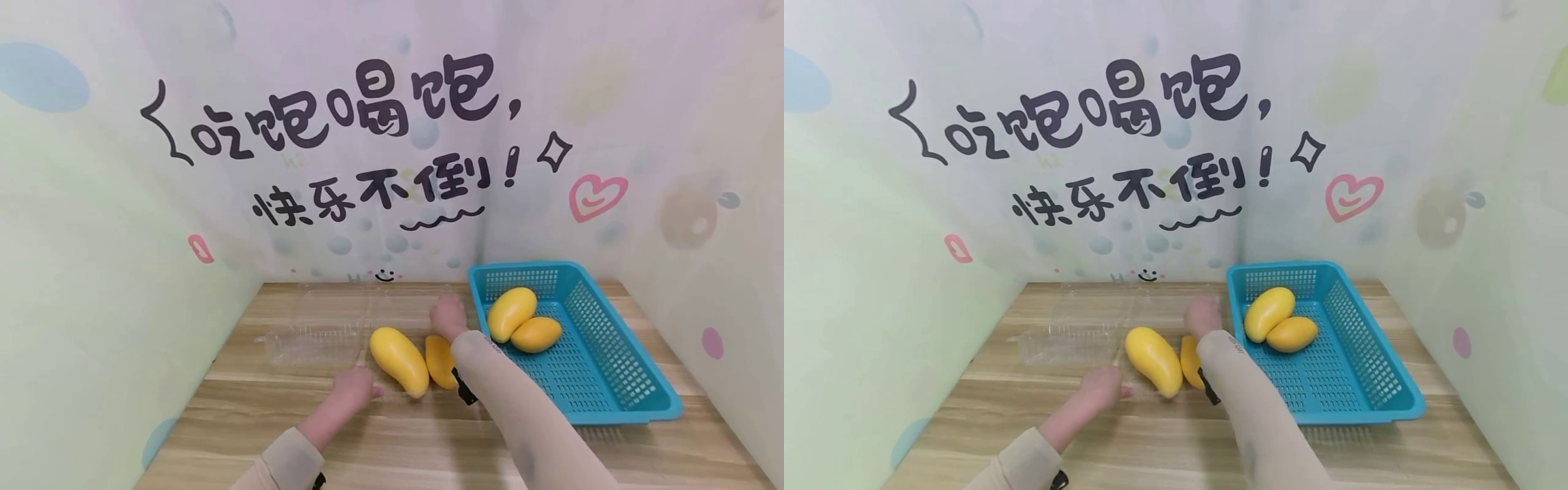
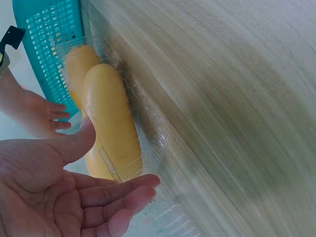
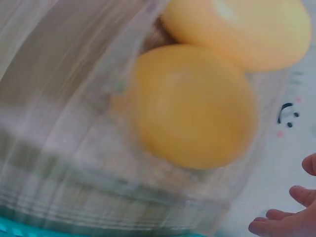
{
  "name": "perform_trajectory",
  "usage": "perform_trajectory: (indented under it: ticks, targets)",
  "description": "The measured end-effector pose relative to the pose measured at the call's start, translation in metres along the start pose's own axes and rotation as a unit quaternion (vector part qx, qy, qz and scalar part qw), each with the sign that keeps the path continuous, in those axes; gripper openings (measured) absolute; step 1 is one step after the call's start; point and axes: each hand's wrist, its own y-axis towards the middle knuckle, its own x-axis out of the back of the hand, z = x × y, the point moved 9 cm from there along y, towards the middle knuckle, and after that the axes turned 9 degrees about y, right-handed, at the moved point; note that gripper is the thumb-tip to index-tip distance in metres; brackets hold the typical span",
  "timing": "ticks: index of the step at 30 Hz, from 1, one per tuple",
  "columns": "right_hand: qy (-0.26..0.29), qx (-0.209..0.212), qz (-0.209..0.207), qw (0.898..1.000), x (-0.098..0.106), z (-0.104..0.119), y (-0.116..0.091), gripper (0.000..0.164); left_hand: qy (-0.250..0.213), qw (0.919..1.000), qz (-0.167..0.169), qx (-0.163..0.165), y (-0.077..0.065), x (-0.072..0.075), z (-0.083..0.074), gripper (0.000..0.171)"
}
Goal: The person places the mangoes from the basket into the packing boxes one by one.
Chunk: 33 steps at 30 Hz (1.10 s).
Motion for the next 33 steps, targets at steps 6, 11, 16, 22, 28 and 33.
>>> perform_trajectory:
  ticks: [6, 11, 16, 22, 28, 33]
  targets:
    - [0.075, -0.048, 0.005, 0.996, -0.035, -0.040, 0.029, 0.023, 0.002, 1.0000, -0.004, 0.002, 0.000, 0.000, 0.001, 0.039]
    - [0.112, -0.096, 0.014, 0.989, -0.043, -0.051, 0.026, 0.022, 0.005, 1.0000, -0.001, 0.004, 0.000, 0.000, 0.004, 0.037]
    - [0.081, -0.129, -0.008, 0.988, -0.028, -0.046, 0.009, 0.019, 0.004, 0.9999, -0.001, 0.012, 0.000, -0.001, 0.007, 0.036]
    - [0.124, -0.136, -0.004, 0.983, -0.029, -0.051, 0.004, 0.025, 0.014, 0.9999, 0.005, 0.003, -0.001, -0.003, 0.009, 0.038]
    - [0.164, -0.097, -0.069, 0.979, -0.081, -0.105, 0.056, 0.047, -0.002, 1.0000, -0.001, 0.001, -0.002, -0.003, 0.010, 0.038]
    - [0.213, -0.146, -0.043, 0.965, -0.050, -0.084, 0.026, 0.048, -0.021, 0.9997, -0.011, 0.005, -0.002, -0.002, 0.010, 0.038]
